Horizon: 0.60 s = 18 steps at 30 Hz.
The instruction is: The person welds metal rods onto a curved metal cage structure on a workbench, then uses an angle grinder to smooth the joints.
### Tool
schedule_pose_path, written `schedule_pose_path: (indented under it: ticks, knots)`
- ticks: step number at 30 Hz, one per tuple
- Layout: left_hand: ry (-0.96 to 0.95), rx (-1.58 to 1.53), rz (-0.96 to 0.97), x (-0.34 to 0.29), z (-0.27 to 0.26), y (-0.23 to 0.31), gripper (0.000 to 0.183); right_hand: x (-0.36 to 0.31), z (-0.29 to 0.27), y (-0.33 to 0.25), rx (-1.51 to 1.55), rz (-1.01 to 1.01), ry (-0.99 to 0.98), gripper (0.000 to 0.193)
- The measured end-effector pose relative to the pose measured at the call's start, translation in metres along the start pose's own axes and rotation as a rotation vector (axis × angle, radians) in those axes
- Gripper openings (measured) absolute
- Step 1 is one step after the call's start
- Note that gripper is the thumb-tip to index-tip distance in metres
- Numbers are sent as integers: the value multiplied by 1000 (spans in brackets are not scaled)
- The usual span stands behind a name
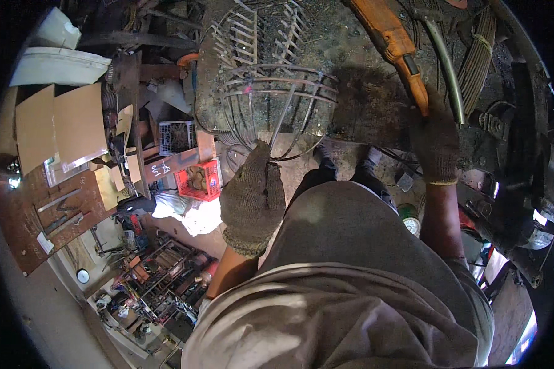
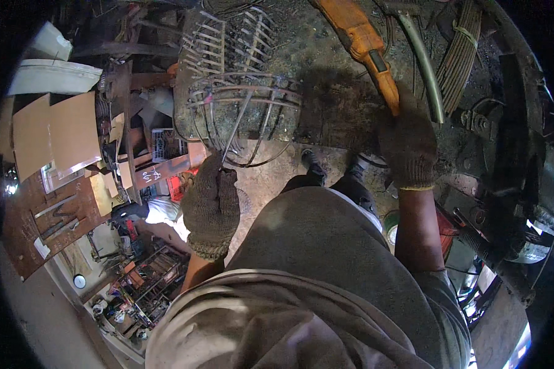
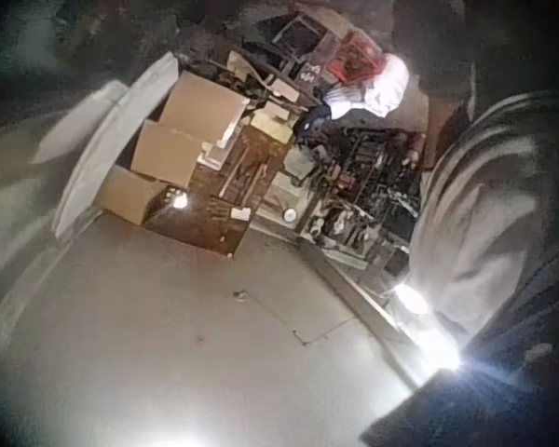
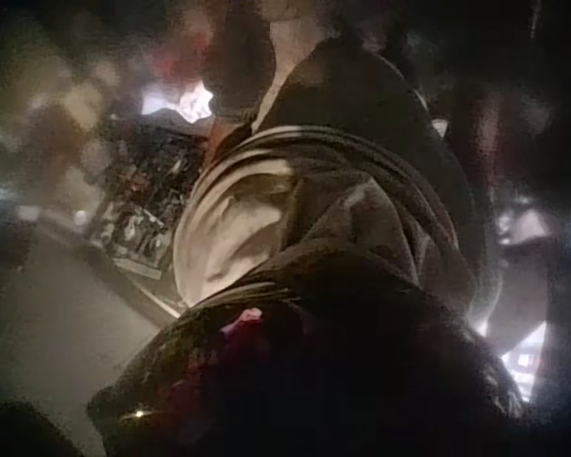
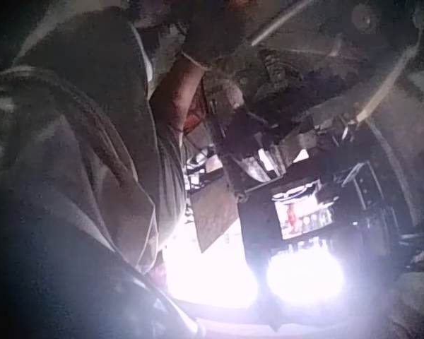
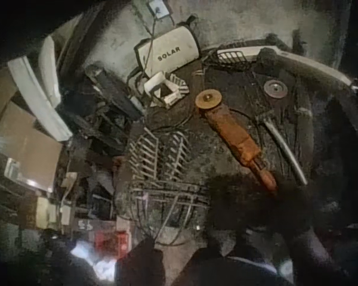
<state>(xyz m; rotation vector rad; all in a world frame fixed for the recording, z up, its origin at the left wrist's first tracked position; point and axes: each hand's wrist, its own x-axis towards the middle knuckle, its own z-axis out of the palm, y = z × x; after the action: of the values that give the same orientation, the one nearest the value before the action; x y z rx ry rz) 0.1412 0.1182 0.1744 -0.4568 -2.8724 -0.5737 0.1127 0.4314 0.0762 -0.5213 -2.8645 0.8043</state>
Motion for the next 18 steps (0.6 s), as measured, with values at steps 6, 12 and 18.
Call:
schedule_pose_path:
  ticks: [6,12,18]
  knots:
    - [73,97,121,7,-3,2,37,-9,-15,-13,-89,-105,103,52]
    - [85,64,67,2,7,-5,35,-95,-40,26,188,-284,408,60]
    - [40,23,37,-7,1,-10,35,-173,-26,82,506,151,813,54]
